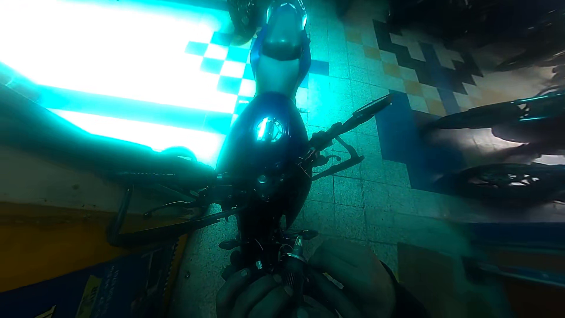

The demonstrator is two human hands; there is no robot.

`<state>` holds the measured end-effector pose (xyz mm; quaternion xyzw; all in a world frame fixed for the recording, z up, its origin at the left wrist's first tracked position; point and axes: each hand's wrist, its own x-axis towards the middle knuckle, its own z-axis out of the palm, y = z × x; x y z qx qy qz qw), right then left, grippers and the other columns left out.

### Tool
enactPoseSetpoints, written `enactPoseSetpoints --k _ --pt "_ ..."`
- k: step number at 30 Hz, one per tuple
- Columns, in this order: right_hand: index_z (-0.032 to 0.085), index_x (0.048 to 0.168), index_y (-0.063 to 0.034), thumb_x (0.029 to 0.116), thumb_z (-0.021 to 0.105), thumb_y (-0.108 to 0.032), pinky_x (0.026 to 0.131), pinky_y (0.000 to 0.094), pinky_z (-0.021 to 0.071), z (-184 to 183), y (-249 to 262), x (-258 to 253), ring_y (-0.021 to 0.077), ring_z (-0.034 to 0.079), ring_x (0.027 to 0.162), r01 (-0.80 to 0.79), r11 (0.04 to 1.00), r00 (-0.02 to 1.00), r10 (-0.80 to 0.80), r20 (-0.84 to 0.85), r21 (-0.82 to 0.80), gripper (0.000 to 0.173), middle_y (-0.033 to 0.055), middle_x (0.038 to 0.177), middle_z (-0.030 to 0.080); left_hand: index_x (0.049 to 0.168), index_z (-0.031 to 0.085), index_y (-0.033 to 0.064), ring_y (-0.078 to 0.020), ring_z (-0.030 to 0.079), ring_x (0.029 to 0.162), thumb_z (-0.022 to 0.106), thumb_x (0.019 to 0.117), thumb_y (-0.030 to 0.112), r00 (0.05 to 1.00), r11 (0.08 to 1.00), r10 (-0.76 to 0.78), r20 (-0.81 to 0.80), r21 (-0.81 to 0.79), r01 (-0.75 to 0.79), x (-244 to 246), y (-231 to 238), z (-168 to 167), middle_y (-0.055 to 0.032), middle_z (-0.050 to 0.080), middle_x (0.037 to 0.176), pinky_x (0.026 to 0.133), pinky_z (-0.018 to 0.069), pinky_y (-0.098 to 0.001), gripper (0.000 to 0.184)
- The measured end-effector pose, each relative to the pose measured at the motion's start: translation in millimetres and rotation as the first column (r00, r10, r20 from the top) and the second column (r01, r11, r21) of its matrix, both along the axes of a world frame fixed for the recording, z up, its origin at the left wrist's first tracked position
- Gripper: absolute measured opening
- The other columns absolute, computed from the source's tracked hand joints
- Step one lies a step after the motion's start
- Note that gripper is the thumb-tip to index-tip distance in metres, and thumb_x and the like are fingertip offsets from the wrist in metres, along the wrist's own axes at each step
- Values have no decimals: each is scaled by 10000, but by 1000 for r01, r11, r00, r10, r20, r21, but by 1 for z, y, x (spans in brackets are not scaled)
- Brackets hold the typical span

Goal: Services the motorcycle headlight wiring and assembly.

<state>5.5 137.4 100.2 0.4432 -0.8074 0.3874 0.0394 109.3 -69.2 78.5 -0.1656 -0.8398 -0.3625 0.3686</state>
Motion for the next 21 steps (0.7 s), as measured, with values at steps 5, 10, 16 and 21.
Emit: enactPoseSetpoints --k 5,10,16,21 --pt "706 934 -84 1030 594 -250 636 328 560 3 3 12 213 690 735 118 991 991 -113 -74 56 222 88 810 713 1240 614 166 -157 642 1031 799 881 266 961 987 147 235 34 -159 1 15 3 -48 685 1167 943 493 -322 416" --pt "708 967 -100 1032 565 -204 660 337 577 -2 8 8 219 701 745 64 982 975 -23 -223 176 188 81 866 740 1339 616 -58 -186 714 987 827 845 253 886 991 51 460 84 -101 -1 18 1 -166 739 1154 850 607 -305 621" --pt "704 888 -109 982 629 -210 600 313 536 -10 -2 18 193 660 675 131 981 958 -88 -272 146 156 58 783 711 1136 751 -20 -182 752 913 786 851 251 862 980 103 496 99 -173 5 14 2 -108 782 1000 860 612 -315 395" --pt "705 934 -108 990 616 -199 630 302 536 -24 -4 25 182 651 711 129 982 964 -91 -251 139 139 54 820 700 1090 731 -66 -179 753 900 813 836 240 844 948 13 536 261 -181 14 14 0 -150 763 982 837 627 -291 406"
